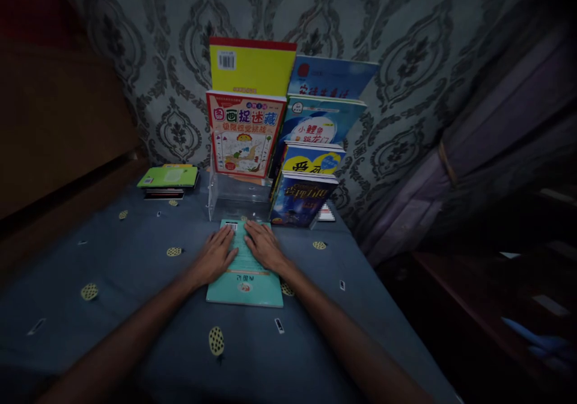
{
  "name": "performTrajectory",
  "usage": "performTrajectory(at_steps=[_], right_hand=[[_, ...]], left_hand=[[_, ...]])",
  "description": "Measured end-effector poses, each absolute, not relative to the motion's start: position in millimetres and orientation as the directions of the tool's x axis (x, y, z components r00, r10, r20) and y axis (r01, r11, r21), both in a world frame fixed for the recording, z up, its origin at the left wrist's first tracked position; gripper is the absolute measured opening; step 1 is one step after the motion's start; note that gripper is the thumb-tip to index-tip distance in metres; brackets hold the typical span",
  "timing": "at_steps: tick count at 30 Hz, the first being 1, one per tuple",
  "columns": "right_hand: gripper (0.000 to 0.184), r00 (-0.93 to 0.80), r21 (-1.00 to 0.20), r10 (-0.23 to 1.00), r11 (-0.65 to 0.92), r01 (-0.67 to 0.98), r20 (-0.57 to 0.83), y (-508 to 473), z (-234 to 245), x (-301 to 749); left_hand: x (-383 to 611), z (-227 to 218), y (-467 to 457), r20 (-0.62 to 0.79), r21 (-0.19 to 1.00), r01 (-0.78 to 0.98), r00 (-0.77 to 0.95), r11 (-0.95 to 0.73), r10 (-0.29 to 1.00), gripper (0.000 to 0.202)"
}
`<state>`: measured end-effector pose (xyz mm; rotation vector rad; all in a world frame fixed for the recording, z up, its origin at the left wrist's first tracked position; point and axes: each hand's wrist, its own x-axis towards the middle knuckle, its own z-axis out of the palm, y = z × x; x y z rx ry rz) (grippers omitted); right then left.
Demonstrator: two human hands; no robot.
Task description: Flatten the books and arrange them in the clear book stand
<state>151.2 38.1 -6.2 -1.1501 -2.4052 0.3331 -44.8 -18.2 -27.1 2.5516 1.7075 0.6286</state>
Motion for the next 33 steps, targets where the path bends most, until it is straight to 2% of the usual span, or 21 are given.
performTrajectory(at_steps=[5, 12, 18, 24, 33], right_hand=[[0.046, -0.487, -0.395, 0.813, 0.581, 0.711, 0.319, 16, -12, 156], [0.053, -0.54, -0.314, 0.787, 0.615, 0.723, 0.298, -37, -6, 158], [0.056, -0.514, -0.331, 0.829, 0.559, 0.76, 0.22, -55, 8, 158], [0.056, -0.51, -0.321, 0.842, 0.539, 0.779, 0.178, -54, 17, 155], [0.058, -0.522, -0.298, 0.843, 0.535, 0.79, 0.13, -95, 18, 155]], left_hand=[[-43, -28, -20, 0.342, 0.227, 0.888, 0.312, -0.4, 0.886, 0.056], [-44, -37, -18, 0.384, 0.244, 0.885, 0.286, -0.396, 0.878, 0.053], [-45, -34, -17, 0.342, 0.241, 0.898, 0.276, -0.368, 0.898, 0.055], [-42, -24, -17, 0.238, 0.235, 0.918, 0.264, -0.319, 0.935, 0.056], [-41, -23, -53, 0.216, 0.231, 0.913, 0.289, -0.336, 0.933, 0.057]])
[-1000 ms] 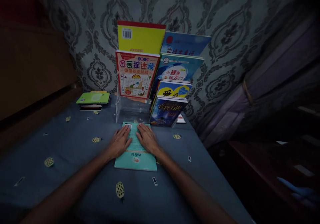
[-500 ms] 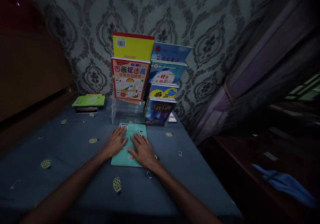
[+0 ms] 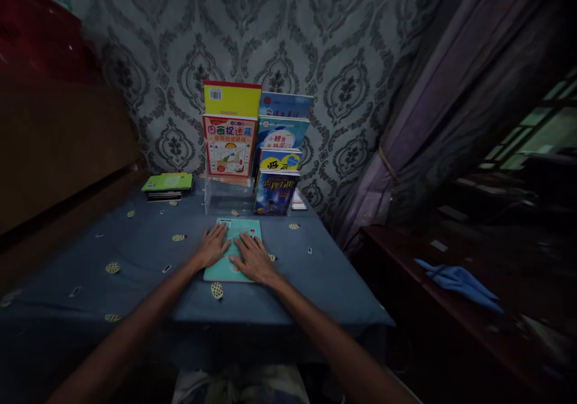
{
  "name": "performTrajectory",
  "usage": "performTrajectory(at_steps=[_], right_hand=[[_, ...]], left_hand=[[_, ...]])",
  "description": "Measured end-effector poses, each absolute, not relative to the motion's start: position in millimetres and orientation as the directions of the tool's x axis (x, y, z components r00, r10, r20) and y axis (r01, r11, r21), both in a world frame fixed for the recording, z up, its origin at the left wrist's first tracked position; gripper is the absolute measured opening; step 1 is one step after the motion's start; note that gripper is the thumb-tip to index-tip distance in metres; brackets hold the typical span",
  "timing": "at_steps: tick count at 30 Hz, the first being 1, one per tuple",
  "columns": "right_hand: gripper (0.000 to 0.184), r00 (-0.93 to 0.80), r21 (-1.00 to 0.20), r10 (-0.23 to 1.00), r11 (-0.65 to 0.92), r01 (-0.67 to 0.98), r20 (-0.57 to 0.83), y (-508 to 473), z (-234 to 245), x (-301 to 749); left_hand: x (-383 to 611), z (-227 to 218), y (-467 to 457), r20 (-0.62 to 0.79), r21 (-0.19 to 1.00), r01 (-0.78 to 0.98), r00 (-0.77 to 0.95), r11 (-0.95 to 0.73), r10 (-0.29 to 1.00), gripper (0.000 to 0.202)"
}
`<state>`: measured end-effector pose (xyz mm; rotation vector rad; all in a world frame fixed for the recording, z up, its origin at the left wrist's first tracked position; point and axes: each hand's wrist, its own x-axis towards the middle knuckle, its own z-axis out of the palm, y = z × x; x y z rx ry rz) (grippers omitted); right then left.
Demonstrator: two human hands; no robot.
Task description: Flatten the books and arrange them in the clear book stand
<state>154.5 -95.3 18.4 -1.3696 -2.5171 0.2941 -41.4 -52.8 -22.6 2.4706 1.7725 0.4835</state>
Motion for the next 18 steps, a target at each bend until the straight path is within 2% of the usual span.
performTrajectory(at_steps=[8, 11, 13, 15, 18], right_hand=[[0.058, -0.589, -0.407, 0.794, 0.593, 0.695, 0.152, -120, 16, 173], [0.059, -0.608, -0.462, 0.78, 0.598, 0.655, 0.148, -113, 14, 188], [0.06, -0.556, -0.477, 0.819, 0.549, 0.687, 0.142, -107, 11, 199], [0.06, -0.481, -0.486, 0.868, 0.476, 0.733, 0.125, -101, 8, 209], [0.061, -0.45, -0.513, 0.89, 0.423, 0.747, 0.077, -97, 6, 216]], left_hand=[[-43, -22, -86, 0.191, 0.283, 0.889, 0.317, -0.361, 0.929, 0.061], [-57, -23, -84, 0.199, 0.336, 0.836, 0.386, -0.433, 0.901, 0.056], [-73, -24, -85, 0.226, 0.359, 0.799, 0.427, -0.482, 0.876, 0.051], [-90, -22, -88, 0.236, 0.337, 0.79, 0.456, -0.513, 0.858, 0.05], [-107, -4, -94, 0.181, 0.214, 0.762, 0.584, -0.612, 0.791, 0.058]])
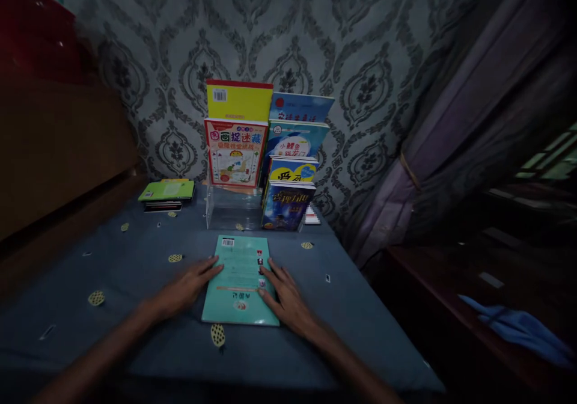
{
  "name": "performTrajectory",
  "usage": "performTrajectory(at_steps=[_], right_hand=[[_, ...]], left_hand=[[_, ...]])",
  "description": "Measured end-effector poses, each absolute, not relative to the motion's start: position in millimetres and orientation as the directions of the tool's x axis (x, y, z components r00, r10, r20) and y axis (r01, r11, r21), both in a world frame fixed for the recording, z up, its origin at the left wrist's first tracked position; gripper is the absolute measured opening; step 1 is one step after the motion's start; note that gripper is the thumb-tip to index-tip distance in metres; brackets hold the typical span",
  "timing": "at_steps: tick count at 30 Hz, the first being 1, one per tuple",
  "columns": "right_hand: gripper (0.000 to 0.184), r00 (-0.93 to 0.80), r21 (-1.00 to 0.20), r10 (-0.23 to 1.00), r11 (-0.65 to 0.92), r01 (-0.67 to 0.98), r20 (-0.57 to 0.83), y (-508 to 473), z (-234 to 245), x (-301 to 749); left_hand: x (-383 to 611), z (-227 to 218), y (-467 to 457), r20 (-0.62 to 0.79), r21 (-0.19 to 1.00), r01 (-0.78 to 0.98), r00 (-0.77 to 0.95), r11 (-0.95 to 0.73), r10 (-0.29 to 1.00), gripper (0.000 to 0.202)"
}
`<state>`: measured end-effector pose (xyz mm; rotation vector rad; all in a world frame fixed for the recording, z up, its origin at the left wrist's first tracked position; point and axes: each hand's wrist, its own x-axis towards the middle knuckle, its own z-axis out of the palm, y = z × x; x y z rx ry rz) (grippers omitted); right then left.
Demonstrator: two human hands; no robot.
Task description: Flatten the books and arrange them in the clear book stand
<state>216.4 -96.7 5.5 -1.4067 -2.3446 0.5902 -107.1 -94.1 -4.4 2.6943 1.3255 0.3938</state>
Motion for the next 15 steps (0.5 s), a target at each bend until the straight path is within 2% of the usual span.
performTrajectory(at_steps=[4, 8, 11, 15], right_hand=[[0.062, -0.441, -0.564, 0.896, 0.392, 0.727, 0.055, -95, 3, 218], [0.061, -0.429, -0.586, 0.9, 0.391, 0.71, 0.081, -94, -2, 220], [0.06, -0.416, -0.598, 0.899, 0.409, 0.689, 0.135, -92, -6, 222], [0.058, -0.401, -0.598, 0.901, 0.415, 0.686, 0.165, -91, -13, 223]], left_hand=[[-104, 33, -92, 0.055, 0.016, 0.579, 0.813, -0.815, 0.579, 0.068], [-86, 57, -80, -0.011, -0.143, 0.379, 0.923, -0.914, 0.384, 0.053], [-76, 63, -72, 0.028, -0.207, 0.277, 0.96, -0.938, 0.277, 0.046], [-77, 59, -68, 0.136, -0.249, 0.23, 0.97, -0.941, 0.201, 0.045]])
